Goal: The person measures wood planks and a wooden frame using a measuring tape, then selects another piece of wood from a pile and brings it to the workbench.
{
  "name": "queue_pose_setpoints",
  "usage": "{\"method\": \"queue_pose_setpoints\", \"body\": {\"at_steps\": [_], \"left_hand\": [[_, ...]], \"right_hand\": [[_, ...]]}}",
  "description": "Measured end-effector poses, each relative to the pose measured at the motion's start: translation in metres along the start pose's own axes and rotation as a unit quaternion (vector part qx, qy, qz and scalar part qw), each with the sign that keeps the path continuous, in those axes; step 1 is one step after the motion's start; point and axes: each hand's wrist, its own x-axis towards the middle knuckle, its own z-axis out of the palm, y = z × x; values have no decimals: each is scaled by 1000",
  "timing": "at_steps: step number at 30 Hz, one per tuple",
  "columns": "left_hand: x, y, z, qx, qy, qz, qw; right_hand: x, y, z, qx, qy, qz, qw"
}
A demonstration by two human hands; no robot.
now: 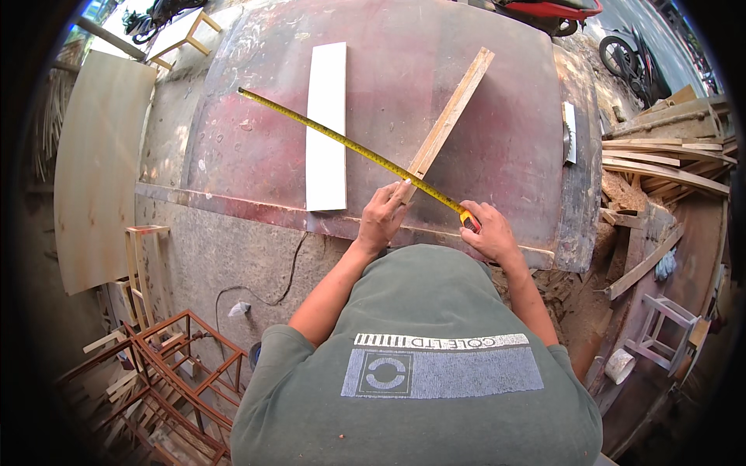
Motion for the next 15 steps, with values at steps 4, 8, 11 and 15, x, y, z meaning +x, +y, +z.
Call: {"method": "queue_pose_setpoints", "body": {"at_steps": [4,8,11,15], "left_hand": [[1,2,-1,-2,0,-4,1000],[2,3,-1,-4,4,-8,1000],[2,2,-1,-4,4,-11,1000],[1,2,-1,-4,-2,-11,1000]], "right_hand": [[0,1,0,-3,0,-2,1000],[-1,4,0,-6,2,-4,1000],[-2,4,-2,-4,-1,-1,1000],[-4,5,-3,2,1,2,1000]]}}
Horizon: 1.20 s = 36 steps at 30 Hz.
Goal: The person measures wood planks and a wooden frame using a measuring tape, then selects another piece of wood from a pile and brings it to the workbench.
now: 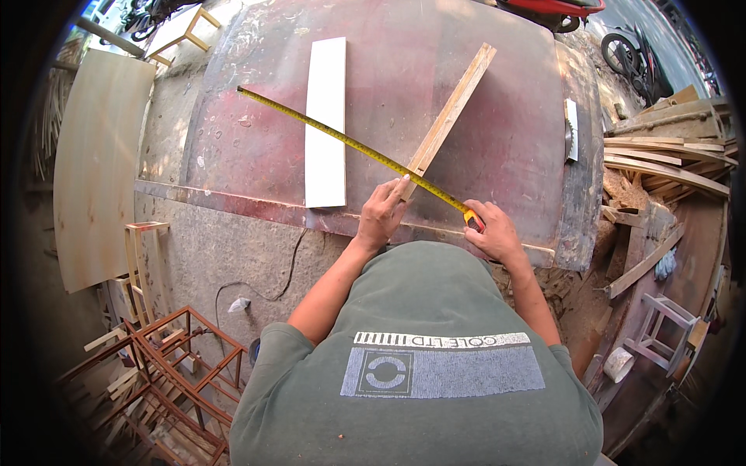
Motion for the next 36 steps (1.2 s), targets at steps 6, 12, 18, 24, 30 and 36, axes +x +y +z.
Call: {"method": "queue_pose_setpoints", "body": {"at_steps": [6,12,18,24,30,36], "left_hand": [[0,-1,0,-2,-11,-3,1000],[1,0,0,0,-10,-3,1000],[2,0,0,1,-14,-3,1000],[2,1,-1,-1,-18,-1,1000],[3,2,-1,1,-19,1,1000],[3,3,-1,4,-21,-3,1000]], "right_hand": [[-3,6,2,-4,-4,3,1000],[-7,7,0,-1,-2,5,1000],[-10,5,-2,-3,-5,14,1000],[-12,8,-2,3,4,9,1000],[-15,6,-4,-2,-3,24,1000],[-15,3,-4,-2,4,20,1000]]}}
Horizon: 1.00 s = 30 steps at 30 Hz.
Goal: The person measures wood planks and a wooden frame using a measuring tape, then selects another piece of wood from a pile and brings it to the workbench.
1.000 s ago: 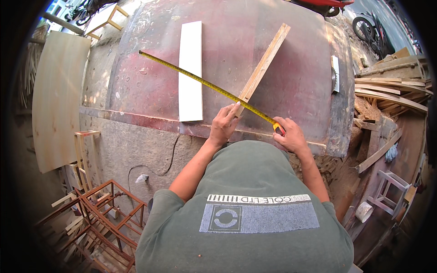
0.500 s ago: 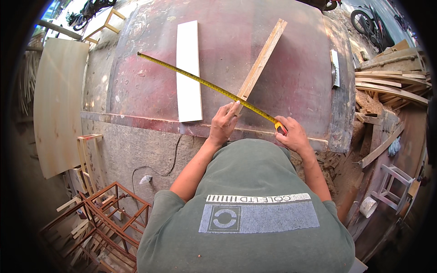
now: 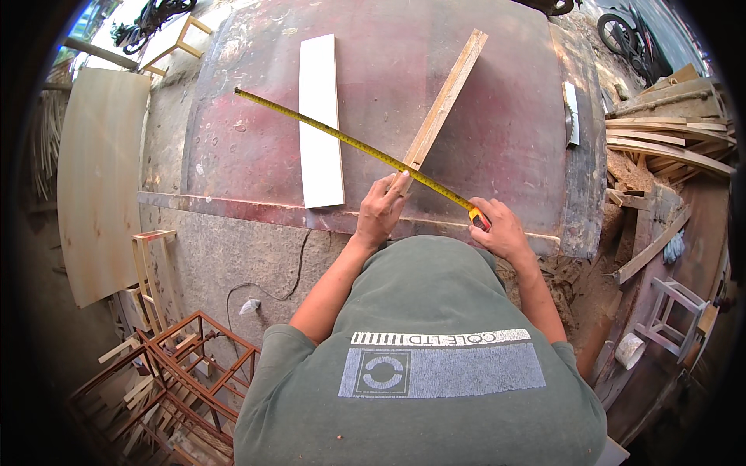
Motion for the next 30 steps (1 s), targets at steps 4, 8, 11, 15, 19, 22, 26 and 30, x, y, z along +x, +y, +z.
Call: {"method": "queue_pose_setpoints", "body": {"at_steps": [4,8,11,15,19,22,26,30], "left_hand": [[0,-1,0,5,2,5,1000],[1,-1,0,8,-1,9,1000],[1,0,0,5,0,10,1000],[1,0,0,6,-2,12,1000],[1,0,-1,4,-2,11,1000],[1,0,-1,2,-3,10,1000],[1,-1,-1,5,-3,10,1000],[1,-1,-1,5,-2,12,1000]], "right_hand": [[0,-1,1,-2,-2,2,1000],[0,1,2,-6,-1,-2,1000],[0,2,3,-6,3,-8,1000],[0,1,3,-4,8,-11,1000],[0,0,3,-5,8,-8,1000],[0,0,2,-4,9,-9,1000],[0,1,4,-1,12,-12,1000],[0,0,3,-3,8,-9,1000]]}}
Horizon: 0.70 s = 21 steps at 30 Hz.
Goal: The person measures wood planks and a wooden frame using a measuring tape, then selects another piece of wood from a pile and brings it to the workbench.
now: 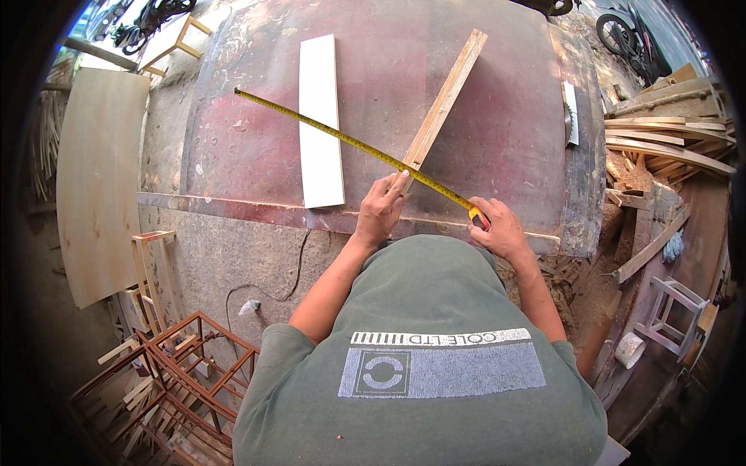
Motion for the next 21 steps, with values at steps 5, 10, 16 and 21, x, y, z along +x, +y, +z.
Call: {"method": "queue_pose_setpoints", "body": {"at_steps": [5,10,16,21], "left_hand": [[0,0,0,-2,1,2,1000],[0,-2,0,5,2,9,1000],[0,-3,2,5,4,9,1000],[-1,-3,2,7,5,9,1000]], "right_hand": [[1,1,0,-4,-3,-2,1000],[1,1,-1,-3,-4,-2,1000],[2,2,-1,-5,-3,-4,1000],[3,3,0,-4,-4,-7,1000]]}}
